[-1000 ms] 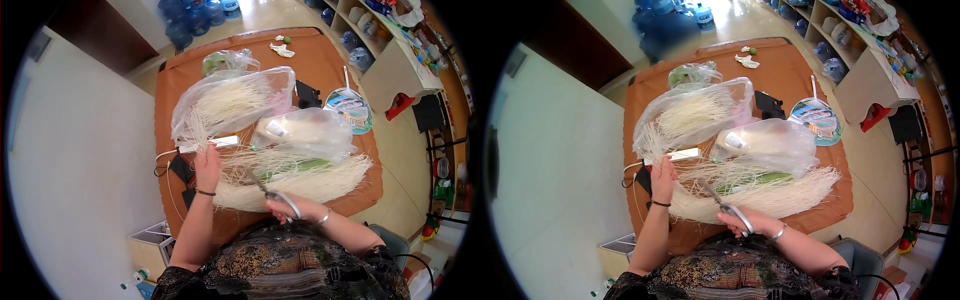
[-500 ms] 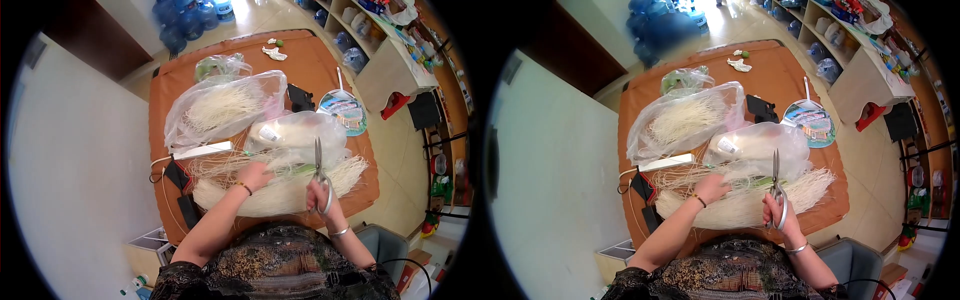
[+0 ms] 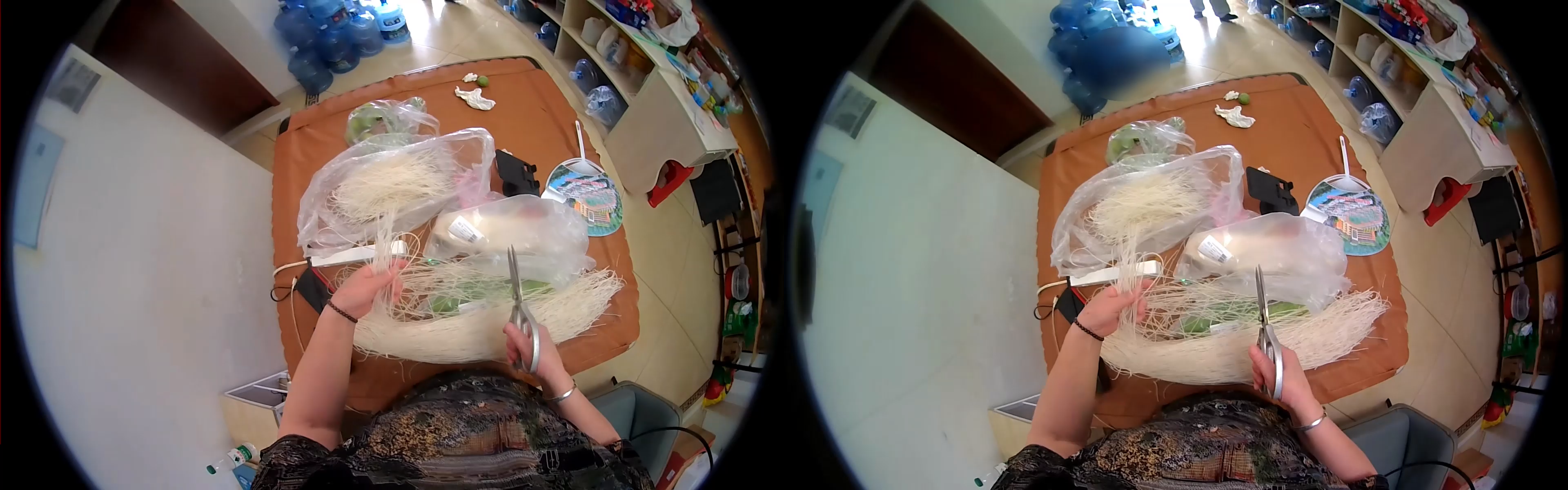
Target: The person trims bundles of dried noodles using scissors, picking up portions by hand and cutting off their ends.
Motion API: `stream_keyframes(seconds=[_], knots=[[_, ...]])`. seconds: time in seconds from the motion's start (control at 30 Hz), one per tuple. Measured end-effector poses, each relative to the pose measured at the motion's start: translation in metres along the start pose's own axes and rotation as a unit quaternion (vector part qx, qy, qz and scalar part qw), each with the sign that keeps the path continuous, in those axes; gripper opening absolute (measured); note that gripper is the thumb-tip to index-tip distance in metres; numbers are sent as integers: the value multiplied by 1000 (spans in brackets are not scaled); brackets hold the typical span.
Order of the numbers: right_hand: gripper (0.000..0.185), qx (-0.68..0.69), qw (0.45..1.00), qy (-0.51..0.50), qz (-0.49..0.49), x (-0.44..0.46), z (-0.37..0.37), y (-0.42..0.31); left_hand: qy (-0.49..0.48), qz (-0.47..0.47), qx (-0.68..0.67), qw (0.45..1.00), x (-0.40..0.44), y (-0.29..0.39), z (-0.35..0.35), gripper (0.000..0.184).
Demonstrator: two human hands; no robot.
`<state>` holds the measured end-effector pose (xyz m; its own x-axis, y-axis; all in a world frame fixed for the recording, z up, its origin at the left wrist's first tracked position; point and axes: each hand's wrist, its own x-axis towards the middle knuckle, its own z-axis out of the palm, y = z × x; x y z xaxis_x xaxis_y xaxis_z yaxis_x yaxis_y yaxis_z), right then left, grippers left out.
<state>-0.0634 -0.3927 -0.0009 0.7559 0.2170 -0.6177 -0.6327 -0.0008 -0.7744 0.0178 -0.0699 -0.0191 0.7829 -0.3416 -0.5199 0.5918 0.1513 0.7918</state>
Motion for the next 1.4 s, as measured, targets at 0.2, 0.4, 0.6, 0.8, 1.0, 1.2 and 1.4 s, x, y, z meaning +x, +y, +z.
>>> stream_keyframes(seconds=[0.2,0.4,0.6,0.8,1.0,1.2,1.4], knots=[[31,-5,999,-4,45,5,3,10,51,-48,-90,993,-8,16,7,29],[32,-30,998,-13,47,4,6,11,95,84,517,846,27,87,27,29],[31,-28,999,-19,40,5,5,6,105,1,751,652,120,123,3,36],[30,7,998,-7,62,11,4,12,224,78,761,604,153,100,-39,72],[28,-39,998,-9,42,12,6,11,202,134,758,605,155,56,-70,65],[28,-40,999,-9,33,6,9,6,206,297,628,690,73,64,-32,34],[36,-113,988,-102,17,0,7,-4,95,270,758,586,40,-7,-17,12]])
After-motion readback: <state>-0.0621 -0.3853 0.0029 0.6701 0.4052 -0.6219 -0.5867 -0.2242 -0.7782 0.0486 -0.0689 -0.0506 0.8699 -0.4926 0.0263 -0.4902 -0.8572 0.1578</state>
